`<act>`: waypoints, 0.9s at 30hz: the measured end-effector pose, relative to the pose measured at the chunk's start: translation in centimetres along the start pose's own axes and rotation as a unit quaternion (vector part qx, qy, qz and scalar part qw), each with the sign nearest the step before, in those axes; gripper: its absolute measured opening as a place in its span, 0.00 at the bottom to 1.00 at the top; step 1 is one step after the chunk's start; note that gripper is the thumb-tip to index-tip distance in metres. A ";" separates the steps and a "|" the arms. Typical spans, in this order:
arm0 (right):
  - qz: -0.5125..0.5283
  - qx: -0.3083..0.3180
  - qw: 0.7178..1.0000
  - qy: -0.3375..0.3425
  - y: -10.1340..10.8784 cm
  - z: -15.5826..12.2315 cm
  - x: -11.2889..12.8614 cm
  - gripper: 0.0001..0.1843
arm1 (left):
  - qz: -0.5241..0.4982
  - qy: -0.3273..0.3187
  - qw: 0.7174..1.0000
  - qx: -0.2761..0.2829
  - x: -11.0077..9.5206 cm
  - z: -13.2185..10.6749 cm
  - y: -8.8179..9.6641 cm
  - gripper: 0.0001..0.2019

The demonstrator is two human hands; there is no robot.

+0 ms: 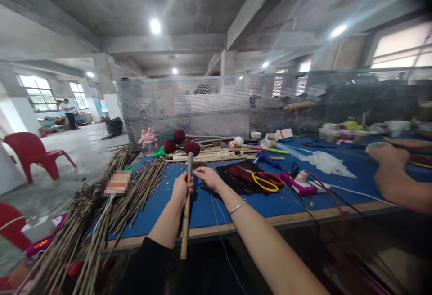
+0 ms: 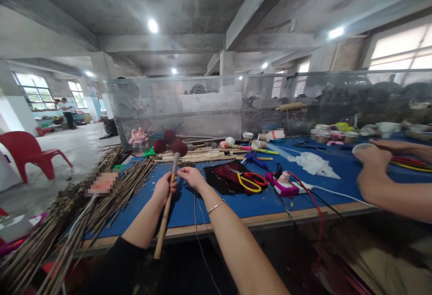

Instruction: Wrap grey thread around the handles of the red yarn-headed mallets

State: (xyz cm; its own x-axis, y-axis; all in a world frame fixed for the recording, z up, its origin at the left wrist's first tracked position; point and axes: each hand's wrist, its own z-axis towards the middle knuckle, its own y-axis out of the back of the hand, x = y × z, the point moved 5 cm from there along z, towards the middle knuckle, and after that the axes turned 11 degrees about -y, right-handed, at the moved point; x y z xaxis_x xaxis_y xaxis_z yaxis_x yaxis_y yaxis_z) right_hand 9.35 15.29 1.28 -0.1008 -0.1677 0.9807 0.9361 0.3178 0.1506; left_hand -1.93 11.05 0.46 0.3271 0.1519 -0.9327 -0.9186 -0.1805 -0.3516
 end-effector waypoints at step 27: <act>0.125 0.166 0.969 -0.136 -0.7 -1.9 -0.2 0.16 | 0.103 -0.136 0.982 0.079 -1.1 -1.9 -1.2 0.42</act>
State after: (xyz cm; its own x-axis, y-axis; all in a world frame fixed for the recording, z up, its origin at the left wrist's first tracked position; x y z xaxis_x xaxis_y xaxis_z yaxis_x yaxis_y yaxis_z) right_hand 9.31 13.32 0.69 -0.0120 0.1922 0.9813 0.7873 0.6068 -0.1092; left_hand -0.78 9.22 1.70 0.0789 0.3854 -0.9194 -0.9890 -0.0857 -0.1208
